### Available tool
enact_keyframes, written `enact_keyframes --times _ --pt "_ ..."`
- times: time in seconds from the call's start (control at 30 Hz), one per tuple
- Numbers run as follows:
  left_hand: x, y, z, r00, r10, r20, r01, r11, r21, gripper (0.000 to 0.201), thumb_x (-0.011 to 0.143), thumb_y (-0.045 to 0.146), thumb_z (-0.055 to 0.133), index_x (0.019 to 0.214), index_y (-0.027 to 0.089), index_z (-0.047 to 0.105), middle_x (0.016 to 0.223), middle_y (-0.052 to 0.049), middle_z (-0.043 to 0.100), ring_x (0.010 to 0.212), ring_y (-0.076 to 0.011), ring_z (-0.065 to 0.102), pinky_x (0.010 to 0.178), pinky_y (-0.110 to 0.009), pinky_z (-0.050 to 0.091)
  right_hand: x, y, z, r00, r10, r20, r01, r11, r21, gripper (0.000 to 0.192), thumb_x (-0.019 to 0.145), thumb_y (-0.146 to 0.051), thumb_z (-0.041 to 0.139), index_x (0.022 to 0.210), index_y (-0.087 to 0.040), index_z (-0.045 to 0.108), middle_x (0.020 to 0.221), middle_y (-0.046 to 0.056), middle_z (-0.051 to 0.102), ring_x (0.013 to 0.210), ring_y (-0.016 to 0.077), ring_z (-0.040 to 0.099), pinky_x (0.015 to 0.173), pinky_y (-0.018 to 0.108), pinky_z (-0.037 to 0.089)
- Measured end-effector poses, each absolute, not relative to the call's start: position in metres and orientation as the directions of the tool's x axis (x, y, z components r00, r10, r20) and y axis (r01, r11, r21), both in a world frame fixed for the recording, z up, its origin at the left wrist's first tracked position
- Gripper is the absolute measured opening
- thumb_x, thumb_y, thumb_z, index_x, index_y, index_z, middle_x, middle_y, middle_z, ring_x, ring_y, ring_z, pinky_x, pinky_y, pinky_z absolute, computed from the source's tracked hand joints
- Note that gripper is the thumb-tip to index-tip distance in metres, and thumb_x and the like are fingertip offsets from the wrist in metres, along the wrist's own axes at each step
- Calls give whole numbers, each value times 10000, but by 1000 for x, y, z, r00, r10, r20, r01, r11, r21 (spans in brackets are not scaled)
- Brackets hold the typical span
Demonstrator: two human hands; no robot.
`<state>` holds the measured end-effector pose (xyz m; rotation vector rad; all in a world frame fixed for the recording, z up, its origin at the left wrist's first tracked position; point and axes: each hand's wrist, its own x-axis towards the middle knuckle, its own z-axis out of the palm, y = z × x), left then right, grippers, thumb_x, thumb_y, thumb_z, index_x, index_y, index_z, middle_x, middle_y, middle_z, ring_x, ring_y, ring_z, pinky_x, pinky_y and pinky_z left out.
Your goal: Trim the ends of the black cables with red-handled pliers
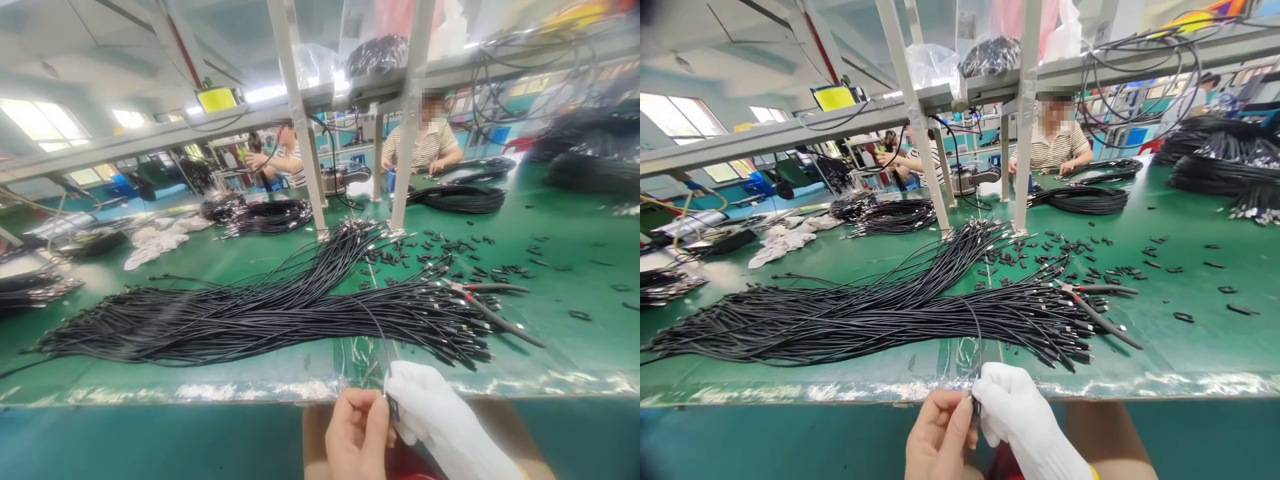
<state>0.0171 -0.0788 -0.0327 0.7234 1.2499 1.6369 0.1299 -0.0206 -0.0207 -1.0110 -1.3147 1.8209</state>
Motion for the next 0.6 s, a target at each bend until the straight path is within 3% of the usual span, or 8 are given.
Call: enact_keyframes --times 0.1,0.2,0.27,0.37,0.5,0.6 --pt "16 -72 -15 -160 937 -311 -682 123 721 472 574 514 992 678 162 696 493 55 594 449 -45 535 485 -146 415 132 -20 -24 -494 846 -200 -106 -287 -952 518 832 -719 612 668 -250 469 464 -21 512 442 116 463 468 274 277" --pt "11 -69 1 16 904 -427 -781 278 559 456 505 371 1050 650 149 679 534 43 627 459 -23 536 485 -126 381 135 -20 -27 -498 849 -176 -114 -265 -957 516 833 -696 648 664 -230 504 488 -6 548 442 103 456 474 267 292" --pt "6 -69 6 90 890 -446 -787 338 516 448 514 342 1050 650 146 671 550 36 641 476 -21 544 493 -120 378 137 -20 -27 -499 854 -149 -121 -239 -963 501 831 -665 672 658 -222 516 505 -4 562 460 100 465 489 265 305" --pt "-2 -69 3 125 923 -365 -677 348 648 433 621 433 993 700 161 666 573 17 669 480 -54 564 502 -163 404 140 -18 -24 -522 844 -122 -134 -222 -966 487 829 -665 647 668 -224 521 514 -18 551 475 114 493 500 272 318" --pt "-13 -67 -8 48 993 -111 -325 121 938 408 762 569 860 864 185 765 758 -17 673 663 -105 597 656 -233 467 147 -17 -23 -523 840 -143 -72 -210 -975 424 847 -531 661 612 -229 478 442 -46 495 407 84 411 466 260 264" --pt "-18 -60 -8 90 996 -14 -224 34 974 487 728 624 855 1060 270 823 983 -39 613 830 -154 579 762 -289 477 150 -17 -30 -511 843 -170 -14 -206 -978 422 846 -447 725 595 -216 479 442 -73 457 411 60 363 447 240 255"
